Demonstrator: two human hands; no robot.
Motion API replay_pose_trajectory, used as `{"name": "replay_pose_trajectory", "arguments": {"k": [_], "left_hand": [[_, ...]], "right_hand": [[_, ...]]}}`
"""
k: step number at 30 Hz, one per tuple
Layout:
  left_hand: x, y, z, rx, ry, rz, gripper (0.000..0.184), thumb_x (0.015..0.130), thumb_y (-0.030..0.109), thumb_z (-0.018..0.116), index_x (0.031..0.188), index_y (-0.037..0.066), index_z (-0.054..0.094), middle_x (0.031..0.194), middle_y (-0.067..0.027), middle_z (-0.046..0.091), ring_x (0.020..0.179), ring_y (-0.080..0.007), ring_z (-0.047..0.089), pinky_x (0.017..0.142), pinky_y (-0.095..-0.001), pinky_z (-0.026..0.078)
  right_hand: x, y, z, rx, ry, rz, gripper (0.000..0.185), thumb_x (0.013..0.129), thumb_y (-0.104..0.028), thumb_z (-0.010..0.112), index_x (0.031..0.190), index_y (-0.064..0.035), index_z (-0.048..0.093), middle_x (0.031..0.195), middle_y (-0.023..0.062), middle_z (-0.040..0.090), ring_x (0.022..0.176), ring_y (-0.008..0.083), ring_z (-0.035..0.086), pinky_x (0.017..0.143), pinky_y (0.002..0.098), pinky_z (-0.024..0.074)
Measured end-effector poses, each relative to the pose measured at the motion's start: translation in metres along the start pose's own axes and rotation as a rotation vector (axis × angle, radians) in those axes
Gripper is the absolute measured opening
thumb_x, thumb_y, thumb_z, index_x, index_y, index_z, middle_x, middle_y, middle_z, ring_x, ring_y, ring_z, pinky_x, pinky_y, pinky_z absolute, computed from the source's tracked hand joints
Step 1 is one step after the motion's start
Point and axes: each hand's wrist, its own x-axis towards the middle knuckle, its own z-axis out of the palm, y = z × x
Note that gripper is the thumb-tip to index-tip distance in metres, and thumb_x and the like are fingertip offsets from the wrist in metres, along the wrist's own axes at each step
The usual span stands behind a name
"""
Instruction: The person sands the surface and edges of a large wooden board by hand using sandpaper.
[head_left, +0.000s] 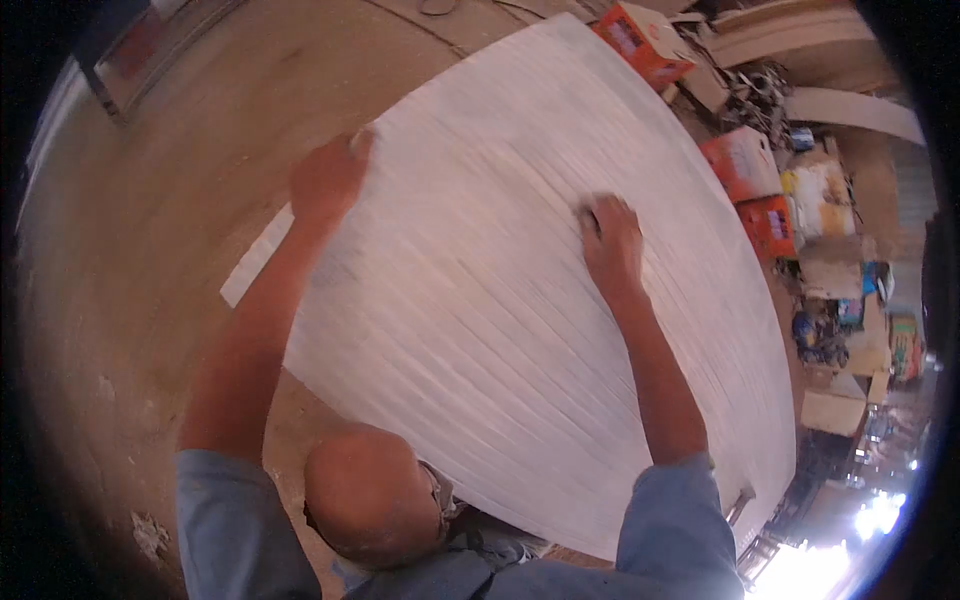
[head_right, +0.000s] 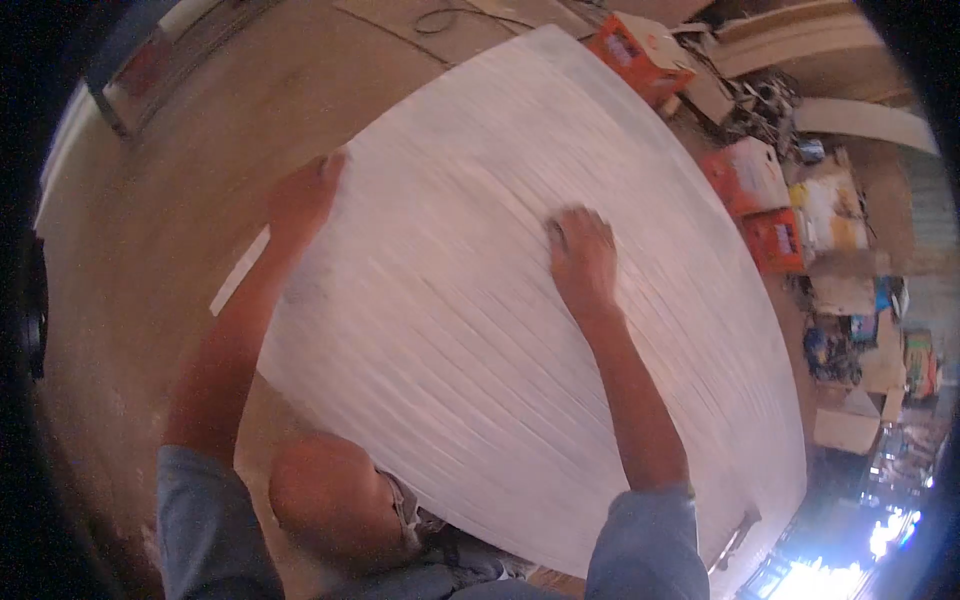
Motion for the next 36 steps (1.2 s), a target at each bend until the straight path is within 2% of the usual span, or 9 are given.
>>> {"name": "replay_pose_trajectory", "arguments": {"k": [4,6,11,15,20,22,24,26,36], "left_hand": [[-0.004,0.007,-0.01,-0.037,0.027,-0.045,0.056,0.098,0.051,0.038,0.113,0.005,0.066,0.101,-0.0212,0.069,0.096,-0.0394,0.065,0.085,-0.0492,0.05],[-0.001,0.009,-0.016,-0.053,-0.138,-0.109,0.056,0.098,0.051,0.038,0.115,0.005,0.066,0.1,-0.0214,0.069,0.095,-0.0396,0.065,0.086,-0.0488,0.05],[-0.002,0.013,-0.019,-0.061,-0.148,-0.089,0.06,0.098,0.053,0.035,0.118,0.004,0.064,0.104,-0.021,0.068,0.101,-0.0385,0.064,0.09,-0.0474,0.048],[0.005,0.0,0.008,-0.036,-0.053,-0.046,0.062,0.098,0.055,0.035,0.118,0.004,0.064,0.109,-0.0223,0.066,0.104,-0.04,0.062,0.091,-0.0495,0.047],[0.019,-0.037,0.045,0.015,0.034,0.188,0.064,0.098,0.056,0.033,0.117,0.004,0.064,0.11,-0.0229,0.066,0.104,-0.0413,0.062,0.09,-0.0513,0.047],[0.002,-0.002,0.001,0.036,-0.055,-0.055,0.064,0.097,0.057,0.033,0.114,0.004,0.065,0.108,-0.0232,0.066,0.102,-0.0422,0.062,0.089,-0.0507,0.048],[0.0,0.0,0.003,-0.031,-0.016,-0.043,0.063,0.097,0.056,0.034,0.112,0.004,0.066,0.105,-0.0235,0.066,0.099,-0.0428,0.062,0.088,-0.05,0.048],[-0.001,0.002,-0.006,-0.07,-0.054,-0.062,0.06,0.097,0.055,0.035,0.11,0.005,0.066,0.103,-0.0237,0.067,0.098,-0.0429,0.063,0.087,-0.0497,0.048],[-0.001,0.004,-0.004,0.031,-0.042,-0.06,0.057,0.097,0.053,0.037,0.113,0.007,0.067,0.101,-0.022,0.068,0.098,-0.041,0.064,0.089,-0.0496,0.048]], "right_hand": [[0.141,-0.074,0.083,0.018,0.053,-0.071,0.014,0.085,-0.017,0.06,0.092,-0.0052,0.061,0.094,0.014,0.062,0.093,0.0345,0.059,0.082,0.0449,0.0451],[0.196,-0.107,0.112,-0.005,0.061,-0.098,0.014,0.085,-0.017,0.059,0.092,-0.0056,0.061,0.095,0.0143,0.063,0.093,0.0349,0.06,0.083,0.0465,0.0454],[0.195,-0.116,0.101,-0.001,0.063,-0.044,0.008,0.086,-0.011,0.056,0.089,-0.0075,0.063,0.095,0.0127,0.062,0.094,0.0318,0.061,0.084,0.0461,0.0447],[0.074,-0.041,0.041,-0.078,0.035,-0.026,0.012,0.089,-0.018,0.057,0.092,-0.0074,0.063,0.096,0.0119,0.062,0.095,0.031,0.06,0.084,0.0467,0.0442],[-0.192,0.101,-0.081,-0.213,-0.068,0.336,0.025,0.08,-0.014,0.068,0.104,-0.0072,0.066,0.113,0.0152,0.063,0.111,0.0358,0.056,0.097,0.0462,0.0406],[-0.315,0.17,-0.113,-0.454,0.139,0.397,0.019,0.078,-0.009,0.066,0.097,-0.007,0.065,0.104,0.0135,0.063,0.106,0.0333,0.057,0.097,0.0447,0.0394],[-0.344,0.159,-0.18,-0.288,-0.033,0.691,0.015,0.079,-0.007,0.064,0.094,-0.0054,0.064,0.098,0.0137,0.062,0.1,0.0331,0.057,0.095,0.0456,0.0389],[-0.354,0.163,-0.184,-0.292,0.03,0.684,0.014,0.079,-0.006,0.063,0.093,-0.0045,0.064,0.096,0.0143,0.061,0.098,0.0338,0.057,0.093,0.0463,0.0394],[-0.05,0.047,-0.036,-0.071,0.014,0.09,0.01,0.085,-0.009,0.063,0.091,-0.0025,0.06,0.092,0.015,0.057,0.09,0.0357,0.055,0.083,0.0448,0.0428]]}}
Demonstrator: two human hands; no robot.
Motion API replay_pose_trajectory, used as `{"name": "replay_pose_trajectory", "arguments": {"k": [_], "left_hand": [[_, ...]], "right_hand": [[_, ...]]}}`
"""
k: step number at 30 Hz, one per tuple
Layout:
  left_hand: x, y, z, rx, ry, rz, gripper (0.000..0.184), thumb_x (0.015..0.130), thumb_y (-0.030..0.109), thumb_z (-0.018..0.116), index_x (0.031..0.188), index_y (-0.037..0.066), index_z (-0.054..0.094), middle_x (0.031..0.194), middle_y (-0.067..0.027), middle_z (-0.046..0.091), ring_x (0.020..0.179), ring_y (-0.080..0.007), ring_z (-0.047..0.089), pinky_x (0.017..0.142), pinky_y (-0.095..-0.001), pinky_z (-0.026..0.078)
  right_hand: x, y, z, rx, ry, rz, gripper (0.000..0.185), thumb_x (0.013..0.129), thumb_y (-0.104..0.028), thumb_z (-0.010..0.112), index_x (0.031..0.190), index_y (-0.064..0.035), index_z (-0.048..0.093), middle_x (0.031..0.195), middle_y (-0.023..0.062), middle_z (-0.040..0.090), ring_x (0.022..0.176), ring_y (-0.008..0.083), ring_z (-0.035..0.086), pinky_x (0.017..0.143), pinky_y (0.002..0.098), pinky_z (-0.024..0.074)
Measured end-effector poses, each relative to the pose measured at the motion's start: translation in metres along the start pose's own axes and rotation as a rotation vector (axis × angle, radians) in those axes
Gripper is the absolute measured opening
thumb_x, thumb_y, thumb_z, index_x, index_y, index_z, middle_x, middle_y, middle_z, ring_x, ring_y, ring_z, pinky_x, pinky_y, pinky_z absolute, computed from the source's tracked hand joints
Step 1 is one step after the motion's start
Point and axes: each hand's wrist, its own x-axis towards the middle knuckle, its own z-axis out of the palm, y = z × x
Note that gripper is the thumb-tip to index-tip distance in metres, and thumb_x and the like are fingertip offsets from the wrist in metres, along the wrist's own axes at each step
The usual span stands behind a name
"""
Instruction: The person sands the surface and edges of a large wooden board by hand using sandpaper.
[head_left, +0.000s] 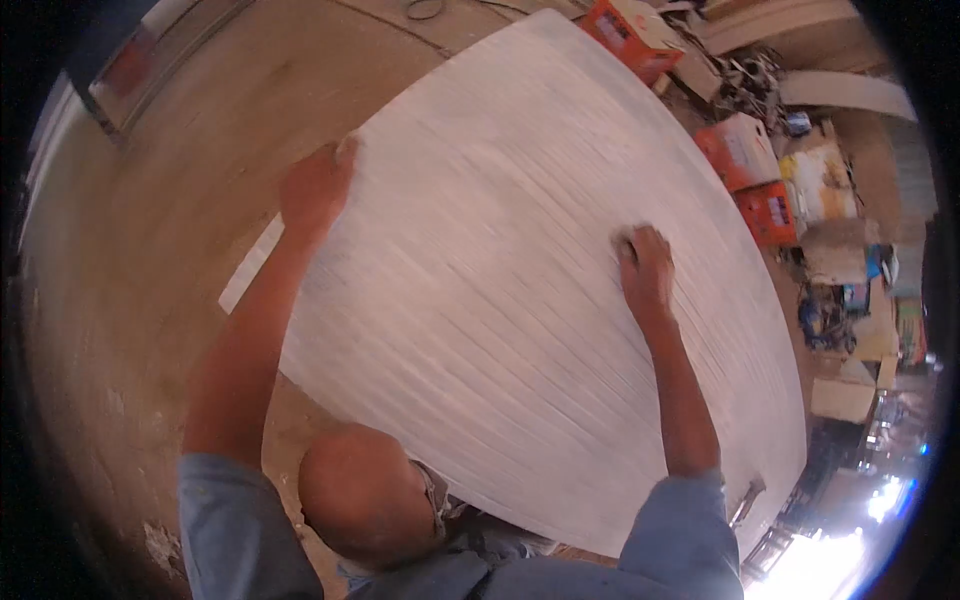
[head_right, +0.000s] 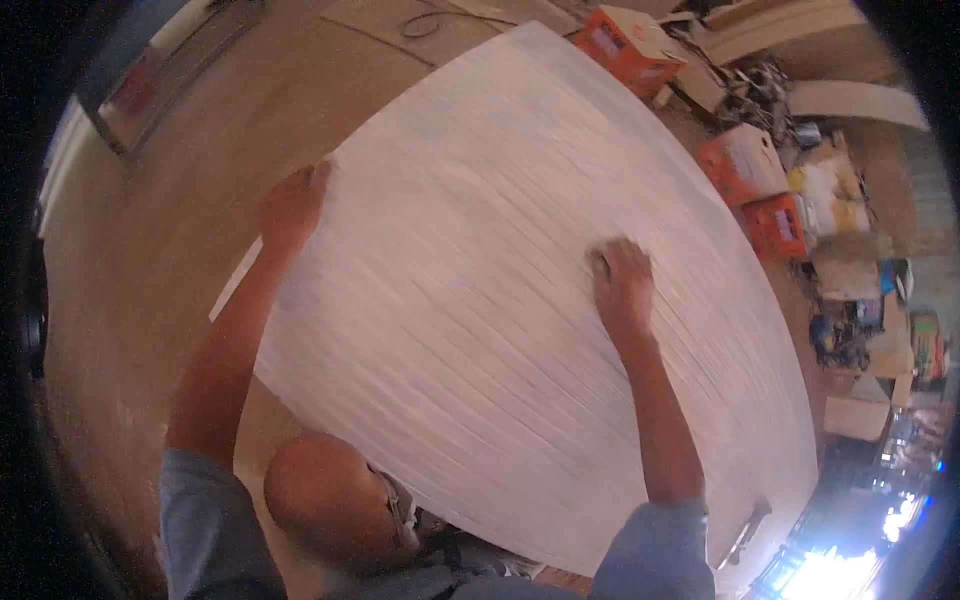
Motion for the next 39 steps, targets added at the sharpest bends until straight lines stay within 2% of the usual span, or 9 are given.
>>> {"name": "replay_pose_trajectory", "arguments": {"k": [7,12,18,24,28,29,30,34,39], "left_hand": [[-0.002,0.005,-0.014,-0.099,-0.053,-0.042,0.056,0.097,0.051,0.04,0.112,0.005,0.067,0.103,-0.0222,0.068,0.097,-0.0394,0.065,0.087,-0.0488,0.049],[-0.003,0.008,-0.018,-0.077,-0.071,-0.038,0.06,0.097,0.053,0.039,0.111,0.002,0.067,0.107,-0.0212,0.067,0.1,-0.0386,0.064,0.089,-0.0478,0.049],[0.014,-0.012,0.019,-0.012,-0.056,-0.022,0.065,0.097,0.058,0.032,0.116,0.005,0.065,0.113,-0.0203,0.066,0.107,-0.0415,0.06,0.094,-0.0498,0.046],[0.013,-0.022,0.026,-0.099,0.065,0.01,0.067,0.097,0.058,0.032,0.124,0.004,0.06,0.122,-0.0226,0.061,0.115,-0.0417,0.056,0.098,-0.0481,0.042],[0.011,-0.014,0.016,-0.133,-0.005,-0.018,0.066,0.097,0.058,0.033,0.124,0.004,0.06,0.121,-0.0226,0.062,0.115,-0.0418,0.057,0.098,-0.0482,0.043],[0.009,-0.012,0.014,-0.092,0.001,-0.007,0.066,0.097,0.058,0.033,0.123,0.004,0.061,0.119,-0.0227,0.063,0.113,-0.0421,0.058,0.096,-0.0485,0.043],[0.008,-0.012,0.011,-0.05,0.008,0.0,0.065,0.096,0.058,0.033,0.121,0.005,0.062,0.116,-0.0228,0.064,0.111,-0.0424,0.058,0.094,-0.0488,0.044],[0.005,-0.004,0.0,-0.036,-0.014,-0.023,0.064,0.096,0.058,0.034,0.117,0.006,0.065,0.111,-0.0233,0.065,0.107,-0.0431,0.06,0.092,-0.0494,0.045],[0.007,-0.001,0.002,-0.002,-0.024,-0.033,0.062,0.096,0.057,0.035,0.113,0.007,0.067,0.109,-0.0214,0.066,0.103,-0.043,0.061,0.09,-0.0492,0.047]], "right_hand": [[0.223,-0.153,0.126,0.054,0.024,-0.151,0.013,0.085,-0.013,0.056,0.092,-0.0062,0.064,0.094,0.0146,0.064,0.092,0.0342,0.062,0.083,0.0456,0.0468],[0.261,-0.186,0.137,0.056,-0.056,-0.084,0.015,0.083,-0.012,0.056,0.093,-0.0069,0.067,0.096,0.0161,0.067,0.092,0.0364,0.064,0.084,0.0466,0.0483],[0.097,-0.071,0.052,0.027,0.024,-0.075,0.012,0.088,-0.017,0.058,0.093,-0.0065,0.061,0.095,0.0119,0.061,0.097,0.0302,0.058,0.083,0.0452,0.0435],[-0.203,0.143,-0.072,-0.201,0.103,0.272,0.023,0.078,-0.012,0.068,0.1,-0.0078,0.066,0.104,0.0129,0.063,0.105,0.0332,0.057,0.094,0.0439,0.0407],[-0.314,0.201,-0.157,-0.299,0.098,0.604,0.011,0.078,-0.003,0.066,0.089,-0.0037,0.065,0.09,0.0125,0.061,0.084,0.0288,0.059,0.075,0.0377,0.0467],[-0.316,0.207,-0.155,-0.257,0.079,0.704,0.011,0.081,-0.006,0.065,0.091,-0.0036,0.066,0.093,0.0123,0.061,0.09,0.0305,0.057,0.08,0.0403,0.0457],[-0.311,0.21,-0.152,-0.211,0.059,0.802,0.012,0.083,-0.01,0.064,0.093,-0.0036,0.066,0.096,0.012,0.06,0.096,0.0321,0.056,0.086,0.043,0.0447],[-0.197,0.144,-0.086,-0.121,0.119,0.348,0.011,0.083,-0.008,0.065,0.091,-0.0018,0.062,0.095,0.0129,0.059,0.094,0.0317,0.056,0.085,0.0434,0.0433],[-0.025,0.037,-0.024,0.015,0.004,0.127,0.013,0.083,-0.006,0.063,0.094,-0.0012,0.057,0.088,0.0148,0.056,0.086,0.0337,0.055,0.079,0.0419,0.043]]}}
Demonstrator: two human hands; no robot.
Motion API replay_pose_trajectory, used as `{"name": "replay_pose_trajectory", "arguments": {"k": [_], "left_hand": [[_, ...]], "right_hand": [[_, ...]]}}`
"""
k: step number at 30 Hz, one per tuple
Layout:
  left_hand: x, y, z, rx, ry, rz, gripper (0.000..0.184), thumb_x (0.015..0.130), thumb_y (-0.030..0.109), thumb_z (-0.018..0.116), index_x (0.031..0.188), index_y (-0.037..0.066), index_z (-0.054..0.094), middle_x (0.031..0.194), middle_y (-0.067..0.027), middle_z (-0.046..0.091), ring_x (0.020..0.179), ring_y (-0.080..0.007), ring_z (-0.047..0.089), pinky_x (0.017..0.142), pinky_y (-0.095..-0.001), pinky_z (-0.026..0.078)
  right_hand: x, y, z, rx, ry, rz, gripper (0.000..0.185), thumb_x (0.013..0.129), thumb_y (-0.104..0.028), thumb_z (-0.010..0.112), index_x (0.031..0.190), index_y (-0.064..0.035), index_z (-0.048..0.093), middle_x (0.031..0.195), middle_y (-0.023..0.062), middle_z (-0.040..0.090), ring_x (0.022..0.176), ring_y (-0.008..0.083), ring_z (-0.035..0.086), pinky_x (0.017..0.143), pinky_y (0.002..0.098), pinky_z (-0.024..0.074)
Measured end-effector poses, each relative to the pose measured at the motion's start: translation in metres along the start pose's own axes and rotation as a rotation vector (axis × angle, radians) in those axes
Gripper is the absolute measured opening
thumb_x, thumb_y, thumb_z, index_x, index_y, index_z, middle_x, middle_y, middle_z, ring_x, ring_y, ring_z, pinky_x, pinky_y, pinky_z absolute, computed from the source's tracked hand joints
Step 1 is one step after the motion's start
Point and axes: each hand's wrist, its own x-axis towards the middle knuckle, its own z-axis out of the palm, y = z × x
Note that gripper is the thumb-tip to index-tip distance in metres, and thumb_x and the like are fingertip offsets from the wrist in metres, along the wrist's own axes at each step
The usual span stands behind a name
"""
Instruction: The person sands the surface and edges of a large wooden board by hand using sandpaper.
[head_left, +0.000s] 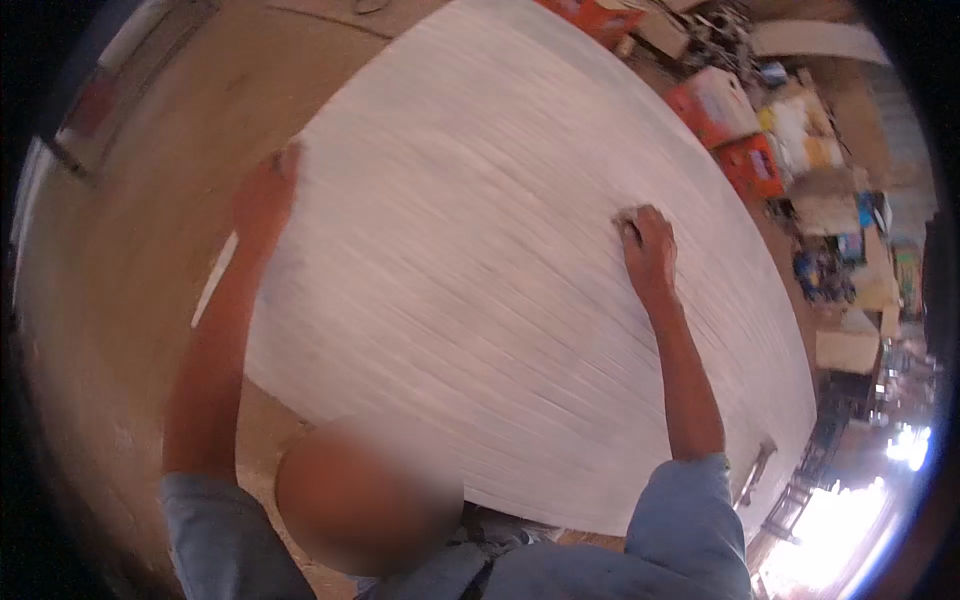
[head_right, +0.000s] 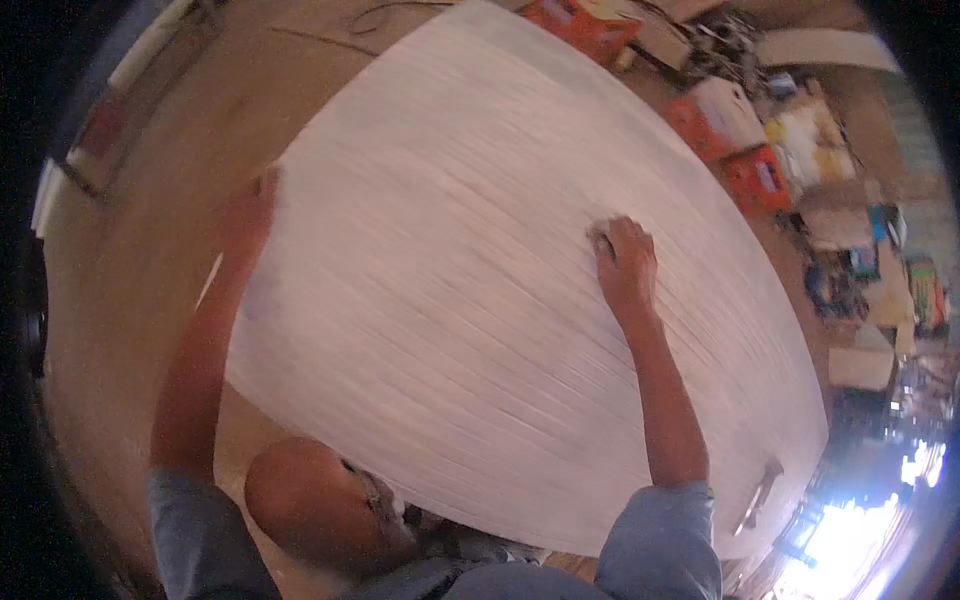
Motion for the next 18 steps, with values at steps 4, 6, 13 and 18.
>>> {"name": "replay_pose_trajectory", "arguments": {"k": [4,6,13,18], "left_hand": [[-0.006,0.006,-0.002,0.002,0.034,-0.033,0.06,0.097,0.055,0.036,0.114,0.006,0.067,0.109,-0.0212,0.067,0.102,-0.0417,0.062,0.09,-0.0479,0.048],[-0.006,0.004,-0.003,-0.071,-0.024,0.013,0.058,0.097,0.052,0.037,0.112,0.005,0.067,0.106,-0.0209,0.068,0.1,-0.0404,0.064,0.088,-0.047,0.049],[-0.01,0.009,-0.016,-0.029,-0.1,-0.023,0.058,0.098,0.052,0.036,0.112,0.005,0.068,0.104,-0.0201,0.069,0.099,-0.039,0.065,0.087,-0.0471,0.05],[0.001,-0.005,0.011,0.013,-0.079,-0.063,0.064,0.098,0.056,0.033,0.117,0.005,0.065,0.115,-0.0208,0.065,0.108,-0.0379,0.062,0.095,-0.0488,0.047]], "right_hand": [[0.101,-0.081,0.073,0.048,0.073,-0.189,0.012,0.084,-0.009,0.062,0.094,-0.0034,0.06,0.093,0.014,0.061,0.09,0.0337,0.058,0.082,0.0433,0.045],[0.159,-0.127,0.113,0.035,0.076,-0.256,0.012,0.086,-0.014,0.06,0.095,-0.0057,0.062,0.094,0.0137,0.062,0.091,0.0317,0.06,0.081,0.0443,0.0459],[0.269,-0.243,0.174,0.059,-0.01,-0.22,0.014,0.086,-0.015,0.057,0.094,-0.0094,0.067,0.096,0.0136,0.065,0.093,0.0316,0.064,0.081,0.0458,0.0477],[0.181,-0.16,0.124,0.03,0.044,-0.201,0.013,0.088,-0.018,0.058,0.093,-0.0086,0.065,0.096,0.0127,0.063,0.096,0.0309,0.06,0.084,0.0457,0.0449]]}}
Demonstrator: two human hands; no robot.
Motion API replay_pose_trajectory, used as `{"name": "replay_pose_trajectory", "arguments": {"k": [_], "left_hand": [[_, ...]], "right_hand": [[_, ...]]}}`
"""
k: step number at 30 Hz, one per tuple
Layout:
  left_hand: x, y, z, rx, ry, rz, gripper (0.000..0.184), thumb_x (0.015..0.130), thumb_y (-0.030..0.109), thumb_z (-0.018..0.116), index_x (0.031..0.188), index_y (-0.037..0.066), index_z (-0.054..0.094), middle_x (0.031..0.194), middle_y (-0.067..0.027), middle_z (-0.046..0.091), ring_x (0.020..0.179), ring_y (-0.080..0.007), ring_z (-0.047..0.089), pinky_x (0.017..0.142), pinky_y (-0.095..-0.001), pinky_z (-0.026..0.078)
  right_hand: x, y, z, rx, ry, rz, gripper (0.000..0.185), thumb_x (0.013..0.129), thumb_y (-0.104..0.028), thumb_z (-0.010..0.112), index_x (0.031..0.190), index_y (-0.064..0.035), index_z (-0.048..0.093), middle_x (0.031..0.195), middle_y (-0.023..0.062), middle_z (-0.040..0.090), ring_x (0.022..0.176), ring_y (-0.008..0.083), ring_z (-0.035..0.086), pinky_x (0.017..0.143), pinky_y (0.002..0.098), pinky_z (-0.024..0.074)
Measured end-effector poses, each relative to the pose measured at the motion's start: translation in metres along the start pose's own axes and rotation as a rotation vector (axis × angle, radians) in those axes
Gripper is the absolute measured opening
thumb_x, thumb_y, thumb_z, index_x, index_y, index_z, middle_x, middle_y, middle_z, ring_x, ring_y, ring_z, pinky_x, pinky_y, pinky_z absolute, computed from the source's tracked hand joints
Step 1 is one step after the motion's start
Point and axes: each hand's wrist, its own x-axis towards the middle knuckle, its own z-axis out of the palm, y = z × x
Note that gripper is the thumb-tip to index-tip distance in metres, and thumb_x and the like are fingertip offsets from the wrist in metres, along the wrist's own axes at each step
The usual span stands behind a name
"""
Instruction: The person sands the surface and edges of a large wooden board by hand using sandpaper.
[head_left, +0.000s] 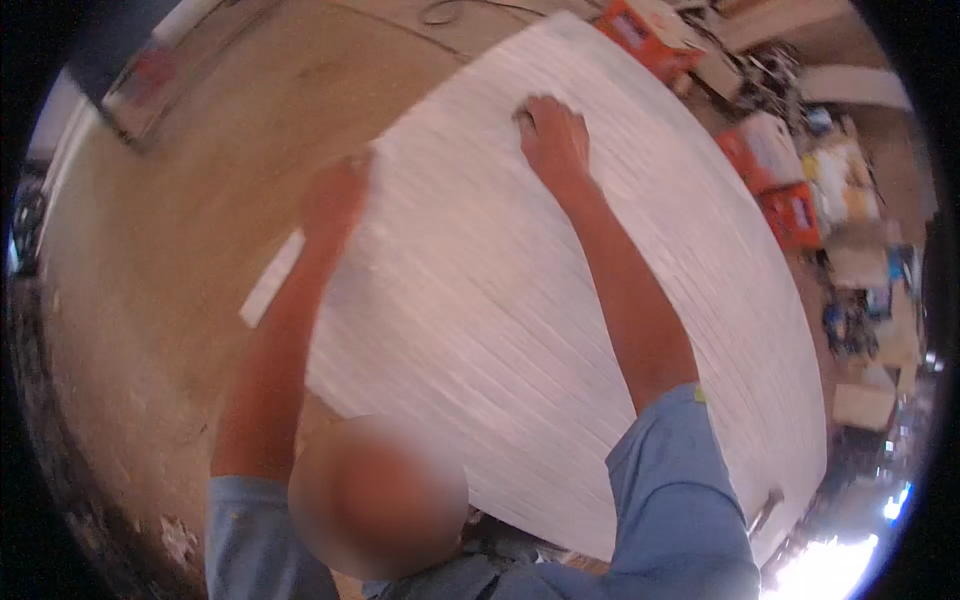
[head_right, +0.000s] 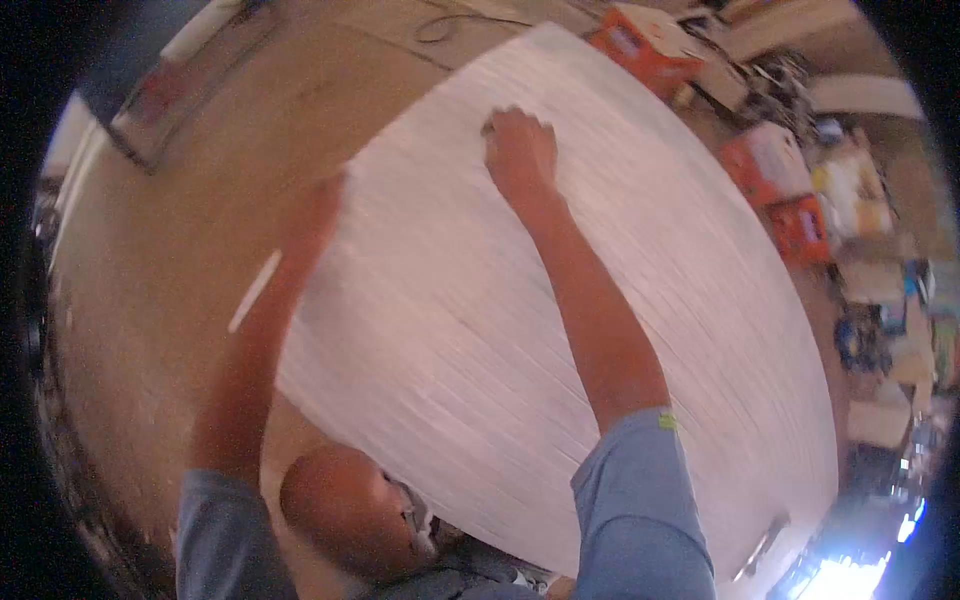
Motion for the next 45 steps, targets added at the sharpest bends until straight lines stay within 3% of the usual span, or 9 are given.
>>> {"name": "replay_pose_trajectory", "arguments": {"k": [3,6,7,11,18,23,34,39,45], "left_hand": [[0.009,-0.007,0.002,-0.038,0.009,0.037,0.068,0.098,0.057,0.032,0.117,0.001,0.064,0.115,-0.0224,0.065,0.109,-0.0403,0.061,0.094,-0.0489,0.046],[0.011,-0.015,0.005,-0.011,0.011,0.007,0.069,0.098,0.058,0.031,0.119,0.0,0.063,0.116,-0.0242,0.064,0.11,-0.0419,0.06,0.095,-0.0481,0.046],[0.012,-0.016,0.008,-0.002,0.062,-0.023,0.069,0.098,0.058,0.031,0.12,0.0,0.063,0.117,-0.0252,0.063,0.11,-0.0426,0.059,0.095,-0.0477,0.045],[0.002,-0.01,-0.004,-0.085,0.186,0.186,0.07,0.098,0.057,0.03,0.122,-0.001,0.061,0.118,-0.0261,0.062,0.111,-0.0436,0.058,0.095,-0.0473,0.044],[0.0,-0.003,-0.012,-0.063,0.102,0.082,0.068,0.096,0.059,0.034,0.12,0.002,0.063,0.118,-0.0241,0.063,0.111,-0.0435,0.058,0.094,-0.0482,0.044],[0.009,-0.012,0.006,-0.07,0.197,0.086,0.065,0.096,0.058,0.035,0.116,0.004,0.065,0.115,-0.0229,0.064,0.109,-0.0424,0.059,0.092,-0.0472,0.046],[-0.006,0.005,-0.025,-0.065,-0.059,0.007,0.059,0.097,0.053,0.037,0.112,0.004,0.068,0.106,-0.0208,0.068,0.104,-0.0396,0.063,0.09,-0.0474,0.048],[-0.007,-0.001,-0.009,-0.08,0.093,0.065,0.059,0.097,0.052,0.038,0.106,0.003,0.069,0.103,-0.0199,0.069,0.099,-0.0405,0.064,0.087,-0.0498,0.049],[0.016,-0.019,0.018,-0.038,0.178,0.193,0.061,0.098,0.053,0.038,0.109,0.0,0.066,0.107,-0.0244,0.066,0.098,-0.0431,0.063,0.084,-0.0489,0.049]], "right_hand": [[-0.128,0.076,-0.071,-0.096,-0.028,0.128,0.014,0.089,-0.02,0.058,0.093,-0.0073,0.062,0.095,0.012,0.06,0.097,0.0308,0.058,0.085,0.0462,0.0434],[-0.288,0.169,-0.161,-0.145,-0.182,0.499,0.023,0.085,-0.021,0.066,0.105,-0.0079,0.067,0.116,0.0131,0.063,0.112,0.0324,0.056,0.1,0.0444,0.0393],[-0.364,0.218,-0.174,-0.299,0.046,0.371,0.022,0.085,-0.019,0.066,0.104,-0.0075,0.066,0.114,0.0131,0.063,0.112,0.033,0.055,0.101,0.0464,0.0377],[-0.472,0.264,-0.284,-0.41,-0.041,0.67,0.013,0.083,-0.012,0.065,0.094,-0.006,0.066,0.093,0.0116,0.063,0.092,0.0314,0.059,0.08,0.0453,0.0444],[-0.349,0.225,-0.197,-0.142,0.003,0.44,0.017,0.082,-0.01,0.065,0.096,-0.0018,0.062,0.101,0.0152,0.06,0.1,0.0336,0.055,0.091,0.0443,0.0414],[-0.19,0.138,-0.123,-0.048,-0.071,0.231,0.014,0.085,-0.008,0.061,0.096,-0.0019,0.059,0.097,0.0141,0.057,0.094,0.0334,0.054,0.087,0.043,0.0422],[0.11,-0.04,0.069,0.113,0.08,-0.069,0.018,0.085,-0.017,0.059,0.096,-0.0039,0.063,0.1,0.0193,0.065,0.095,0.0396,0.061,0.084,0.0466,0.0477],[0.079,-0.022,0.047,0.019,0.006,0.001,0.015,0.086,-0.013,0.057,0.096,-0.0045,0.065,0.101,0.0174,0.064,0.096,0.0348,0.062,0.086,0.0466,0.048],[-0.141,0.113,-0.093,-0.006,-0.115,0.272,0.021,0.093,-0.022,0.055,0.1,-0.0028,0.061,0.105,0.0168,0.059,0.103,0.0349,0.056,0.093,0.0462,0.0421]]}}
